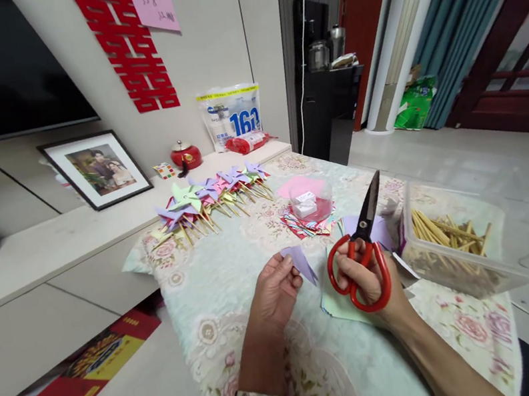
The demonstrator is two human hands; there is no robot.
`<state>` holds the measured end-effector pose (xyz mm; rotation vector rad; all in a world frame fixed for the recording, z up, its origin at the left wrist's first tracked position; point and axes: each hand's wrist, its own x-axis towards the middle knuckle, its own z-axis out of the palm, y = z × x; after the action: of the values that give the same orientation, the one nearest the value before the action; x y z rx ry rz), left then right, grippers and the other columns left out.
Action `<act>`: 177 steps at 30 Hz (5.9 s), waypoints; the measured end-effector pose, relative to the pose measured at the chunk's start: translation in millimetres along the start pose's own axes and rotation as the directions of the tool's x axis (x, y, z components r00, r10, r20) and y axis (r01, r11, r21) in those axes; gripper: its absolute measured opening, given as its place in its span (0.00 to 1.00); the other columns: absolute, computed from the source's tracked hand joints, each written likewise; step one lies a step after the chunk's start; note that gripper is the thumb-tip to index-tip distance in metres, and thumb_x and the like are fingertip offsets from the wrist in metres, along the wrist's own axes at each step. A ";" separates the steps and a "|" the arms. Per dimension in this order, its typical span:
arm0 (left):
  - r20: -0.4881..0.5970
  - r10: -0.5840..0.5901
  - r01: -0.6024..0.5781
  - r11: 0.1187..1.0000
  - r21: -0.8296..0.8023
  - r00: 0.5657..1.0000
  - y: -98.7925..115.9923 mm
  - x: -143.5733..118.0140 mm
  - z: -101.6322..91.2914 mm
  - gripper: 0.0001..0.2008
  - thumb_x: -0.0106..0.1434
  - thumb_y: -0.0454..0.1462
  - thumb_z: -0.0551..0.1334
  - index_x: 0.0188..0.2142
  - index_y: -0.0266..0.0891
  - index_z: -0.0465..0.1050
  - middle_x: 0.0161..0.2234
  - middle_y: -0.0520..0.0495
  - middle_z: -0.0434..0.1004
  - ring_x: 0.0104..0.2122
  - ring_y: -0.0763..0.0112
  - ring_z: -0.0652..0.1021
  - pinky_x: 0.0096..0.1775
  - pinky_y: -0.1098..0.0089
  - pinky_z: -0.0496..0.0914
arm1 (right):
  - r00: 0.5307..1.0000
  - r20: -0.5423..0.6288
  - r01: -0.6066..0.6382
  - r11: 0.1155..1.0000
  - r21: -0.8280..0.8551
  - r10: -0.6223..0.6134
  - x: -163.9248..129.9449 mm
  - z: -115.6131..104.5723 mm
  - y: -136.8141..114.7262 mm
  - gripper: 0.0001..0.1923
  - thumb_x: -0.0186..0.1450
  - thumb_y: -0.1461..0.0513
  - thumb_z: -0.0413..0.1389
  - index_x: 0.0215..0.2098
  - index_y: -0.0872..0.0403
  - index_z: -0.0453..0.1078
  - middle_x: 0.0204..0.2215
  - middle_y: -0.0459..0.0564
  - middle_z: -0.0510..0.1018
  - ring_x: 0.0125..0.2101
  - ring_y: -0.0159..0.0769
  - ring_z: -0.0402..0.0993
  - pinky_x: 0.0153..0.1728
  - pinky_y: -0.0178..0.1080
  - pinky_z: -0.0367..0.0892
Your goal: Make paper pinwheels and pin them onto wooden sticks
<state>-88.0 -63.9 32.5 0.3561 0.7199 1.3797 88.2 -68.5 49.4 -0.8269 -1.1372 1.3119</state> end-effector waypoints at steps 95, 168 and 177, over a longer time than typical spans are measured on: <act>-0.072 0.108 -0.123 0.961 -0.250 0.992 6.7 -1.3 3.4 0.06 0.58 0.25 0.66 0.35 0.34 0.73 0.27 0.50 0.77 0.24 0.76 0.76 0.27 0.75 0.69 | 0.796 0.247 -0.417 0.797 -0.438 0.552 -62.9 -22.0 2.9 0.29 0.57 0.37 0.58 0.30 0.55 0.68 0.17 0.40 0.62 0.14 0.23 0.51 0.13 0.30 0.48; -0.077 0.173 -0.185 0.964 -0.192 0.982 -2.4 -2.6 14.4 0.16 0.47 0.30 0.76 0.32 0.35 0.72 0.30 0.50 0.78 0.29 0.74 0.77 0.33 0.73 0.71 | 0.785 0.240 -0.401 0.764 -0.506 0.571 -66.7 -32.6 2.2 0.15 0.63 0.50 0.57 0.30 0.53 0.65 0.22 0.40 0.61 0.20 0.26 0.54 0.19 0.30 0.53; -0.076 0.169 -0.180 0.969 -0.172 0.983 -2.2 -3.1 14.2 0.15 0.48 0.30 0.75 0.32 0.36 0.71 0.31 0.50 0.78 0.29 0.74 0.76 0.32 0.73 0.70 | 0.793 0.254 -0.409 0.793 -0.451 0.554 -66.0 -31.9 8.8 0.19 0.63 0.47 0.58 0.29 0.53 0.64 0.19 0.39 0.61 0.17 0.25 0.52 0.17 0.30 0.51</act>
<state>-77.3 -64.8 42.4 0.2406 0.6195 1.6150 122.2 -127.8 21.5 -1.2550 -1.5808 1.7711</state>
